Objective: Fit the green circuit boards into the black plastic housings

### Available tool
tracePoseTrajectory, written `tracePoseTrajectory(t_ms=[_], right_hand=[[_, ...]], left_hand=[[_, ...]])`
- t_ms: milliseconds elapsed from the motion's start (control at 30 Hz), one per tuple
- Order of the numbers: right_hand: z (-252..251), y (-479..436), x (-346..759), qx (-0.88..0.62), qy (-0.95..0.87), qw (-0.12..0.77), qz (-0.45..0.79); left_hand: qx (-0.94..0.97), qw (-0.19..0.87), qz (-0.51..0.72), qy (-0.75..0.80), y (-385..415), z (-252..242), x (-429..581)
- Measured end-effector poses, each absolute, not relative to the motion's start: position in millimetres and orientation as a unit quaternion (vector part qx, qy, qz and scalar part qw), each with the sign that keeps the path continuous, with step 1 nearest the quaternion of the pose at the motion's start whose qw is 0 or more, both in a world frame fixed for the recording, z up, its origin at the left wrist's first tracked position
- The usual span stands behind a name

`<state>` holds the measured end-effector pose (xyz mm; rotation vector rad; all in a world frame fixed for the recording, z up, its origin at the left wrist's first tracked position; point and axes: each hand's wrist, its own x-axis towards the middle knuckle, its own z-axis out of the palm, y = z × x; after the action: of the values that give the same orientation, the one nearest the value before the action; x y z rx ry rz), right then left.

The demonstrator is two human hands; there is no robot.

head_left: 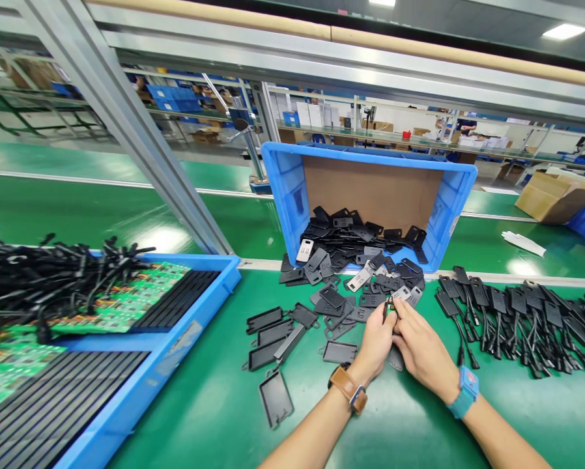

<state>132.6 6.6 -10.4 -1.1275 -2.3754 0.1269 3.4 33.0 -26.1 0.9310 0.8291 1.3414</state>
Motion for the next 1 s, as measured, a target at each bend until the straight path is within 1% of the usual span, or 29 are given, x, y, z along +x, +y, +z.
tracePoseTrajectory(t_ms=[200, 333, 400, 500, 633, 800, 867, 1000], right_hand=[[-7.2, 6.2, 129.8, -0.414, -0.859, 0.301, 0.018], [-6.4, 1.7, 126.6, -0.439, -0.836, 0.328, 0.029], [-7.4, -1.4, 124.2, -0.456, -0.824, 0.33, 0.061], [-9.3, -4.2, 121.0, -0.497, -0.791, 0.327, 0.144], [-11.6, -1.9, 118.6, -0.532, -0.748, 0.317, 0.237], [-17.5, 1.7, 115.2, -0.511, -0.662, 0.352, 0.42], [-20.1, 2.0, 114.1, -0.506, -0.641, 0.367, 0.446], [-22.0, 1.9, 114.2, -0.506, -0.652, 0.359, 0.435]], left_hand=[[0.423, 0.568, 0.593, 0.384, 35.7, -27.7, 0.9], [0.4, 0.566, 0.606, 0.39, 35.2, -25.8, -0.1], [0.376, 0.586, 0.615, 0.37, 34.1, -23.6, -0.1], [0.328, 0.62, 0.631, 0.333, 32.8, -20.1, -0.2], [0.294, 0.634, 0.648, 0.304, 31.1, -16.9, -0.1], [0.255, 0.655, 0.654, 0.279, 28.0, -12.0, -0.3], [0.238, 0.664, 0.656, 0.268, 27.4, -10.3, -0.7], [0.227, 0.672, 0.655, 0.26, 27.6, -9.7, -1.5]])
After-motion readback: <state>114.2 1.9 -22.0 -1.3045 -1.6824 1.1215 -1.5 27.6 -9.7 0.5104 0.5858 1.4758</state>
